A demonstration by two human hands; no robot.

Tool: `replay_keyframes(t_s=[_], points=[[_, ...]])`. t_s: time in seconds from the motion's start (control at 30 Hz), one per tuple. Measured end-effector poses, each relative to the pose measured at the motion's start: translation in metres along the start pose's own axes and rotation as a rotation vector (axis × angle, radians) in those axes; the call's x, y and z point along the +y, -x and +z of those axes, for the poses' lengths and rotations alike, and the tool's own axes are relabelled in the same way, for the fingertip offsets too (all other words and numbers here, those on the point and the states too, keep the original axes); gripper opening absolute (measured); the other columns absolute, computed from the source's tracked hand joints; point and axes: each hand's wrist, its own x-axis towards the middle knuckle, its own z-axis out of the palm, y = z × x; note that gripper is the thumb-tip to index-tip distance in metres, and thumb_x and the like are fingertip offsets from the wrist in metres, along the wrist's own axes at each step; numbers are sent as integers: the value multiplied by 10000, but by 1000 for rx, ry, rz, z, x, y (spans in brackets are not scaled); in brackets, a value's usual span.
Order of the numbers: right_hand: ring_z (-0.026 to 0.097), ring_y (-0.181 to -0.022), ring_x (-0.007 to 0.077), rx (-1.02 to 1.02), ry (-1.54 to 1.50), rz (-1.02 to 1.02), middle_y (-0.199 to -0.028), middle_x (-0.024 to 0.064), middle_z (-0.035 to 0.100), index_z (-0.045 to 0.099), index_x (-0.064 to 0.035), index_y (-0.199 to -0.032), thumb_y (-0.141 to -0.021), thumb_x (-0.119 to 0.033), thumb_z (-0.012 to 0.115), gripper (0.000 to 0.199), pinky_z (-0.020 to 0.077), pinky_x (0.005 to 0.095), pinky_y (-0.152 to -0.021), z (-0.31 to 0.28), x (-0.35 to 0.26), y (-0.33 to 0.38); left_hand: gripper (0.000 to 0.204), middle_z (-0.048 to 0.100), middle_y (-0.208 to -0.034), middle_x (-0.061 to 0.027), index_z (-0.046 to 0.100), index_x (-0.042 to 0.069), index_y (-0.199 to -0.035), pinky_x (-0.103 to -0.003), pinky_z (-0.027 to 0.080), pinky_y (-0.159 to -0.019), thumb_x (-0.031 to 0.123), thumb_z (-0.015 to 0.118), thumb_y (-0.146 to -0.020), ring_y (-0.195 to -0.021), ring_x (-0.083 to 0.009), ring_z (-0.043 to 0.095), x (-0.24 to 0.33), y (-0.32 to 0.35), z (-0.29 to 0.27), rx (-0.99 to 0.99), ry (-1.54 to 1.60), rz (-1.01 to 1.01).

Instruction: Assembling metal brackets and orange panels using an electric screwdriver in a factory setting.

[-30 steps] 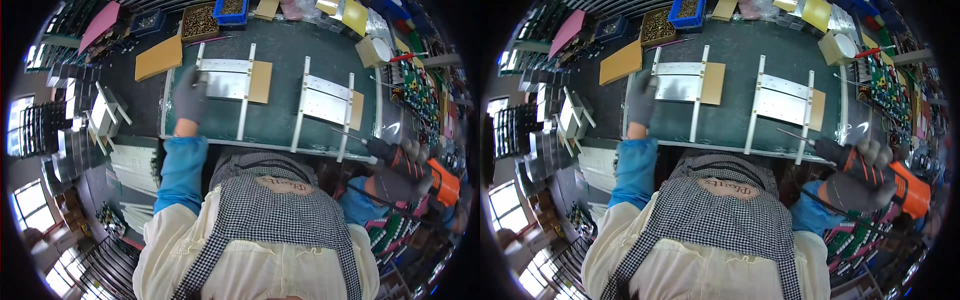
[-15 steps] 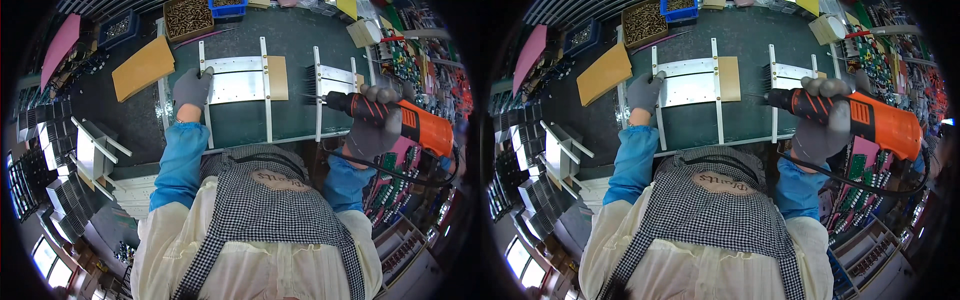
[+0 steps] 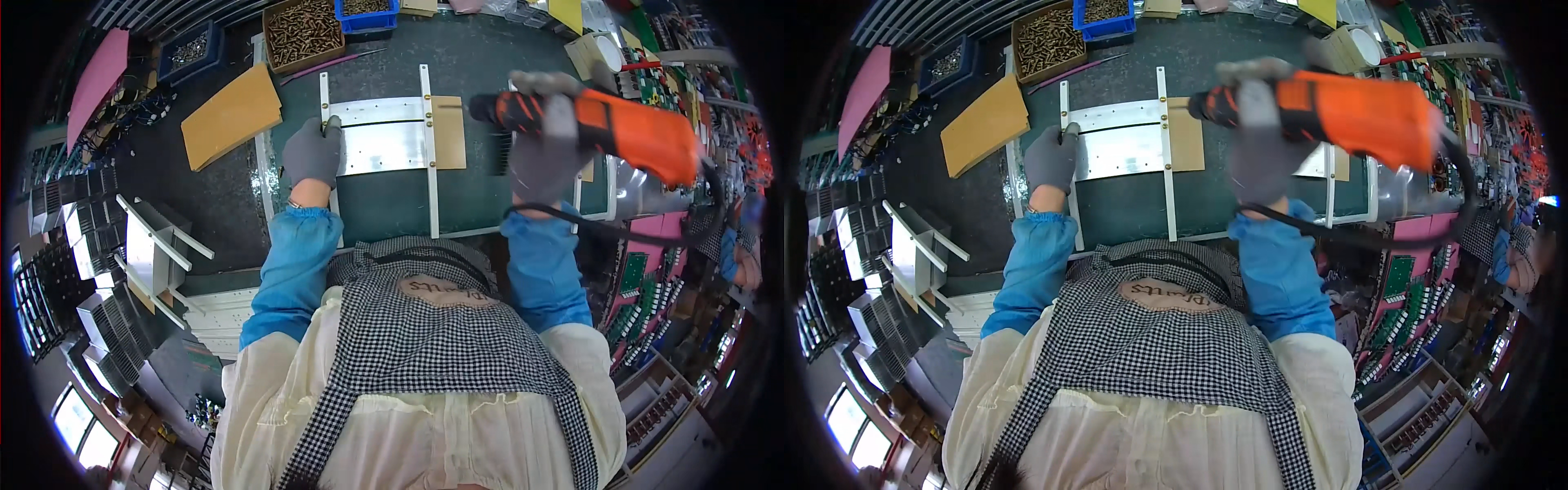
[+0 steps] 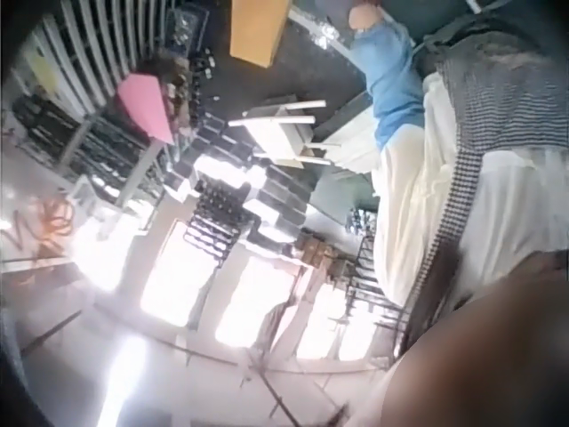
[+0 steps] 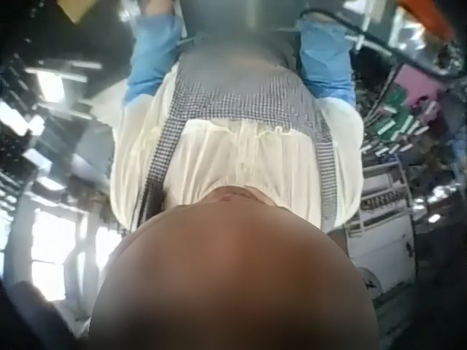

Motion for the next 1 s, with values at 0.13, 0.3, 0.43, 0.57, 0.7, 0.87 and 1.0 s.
replay_keyframes(t_s=[0.13,0.3,0.43,0.57,0.7,0.87,1.0], points=[[688,-891,276,-133,265,-91,-934,132,677,362,38,-1352,-850,3,610,560,553,430,-870,18,33,-3,453,704,-906,-204,691,56,-1025,-480,523,-790,477,563,-919,-897,-408,670,3,1,-1,19,2,-17],[641,-736,142,-122,159,-10,-845,77,669,287,59,-1371,-784,68,695,715,552,284,-670,27,48,1,462,705,-922,-192,692,60,-1018,-464,516,-802,494,566,-922,-917,-405,663,5,1,-2,-22,-20,-53],[642,-733,139,-91,138,42,-844,72,663,296,61,-1362,-782,52,709,711,554,277,-667,21,52,-1,427,699,-870,-210,661,53,-981,-503,518,-764,461,549,-924,-880,-414,667,5,4,1,51,-1,-24],[643,-733,131,-86,296,14,-858,64,667,313,60,-1348,-784,24,722,697,554,268,-672,14,54,-9,424,697,-867,-213,658,52,-981,-506,517,-763,457,543,-928,-877,-421,665,6,4,2,33,17,-40],[640,-713,122,-61,254,56,-852,49,672,371,58,-1311,-790,-7,725,634,554,259,-674,12,51,-10,416,697,-879,-216,653,50,-982,-510,516,-764,448,541,-932,-875,-426,663,7,3,2,30,0,-40],[640,-706,120,-31,237,81,-837,43,671,392,54,-1296,-798,-17,719,599,555,258,-686,10,50,-9,413,695,-889,-221,648,50,-984,-513,515,-765,445,537,-935,-874,-428,662,6,2,3,32,-12,-24],[642,-741,117,-54,297,63,-860,43,672,374,52,-1320,-799,-30,726,634,548,262,-727,6,52,-12,414,692,-886,-226,647,49,-982,-512,514,-768,445,537,-937,-874,-432,660,5,1,4,38,0,-13]])
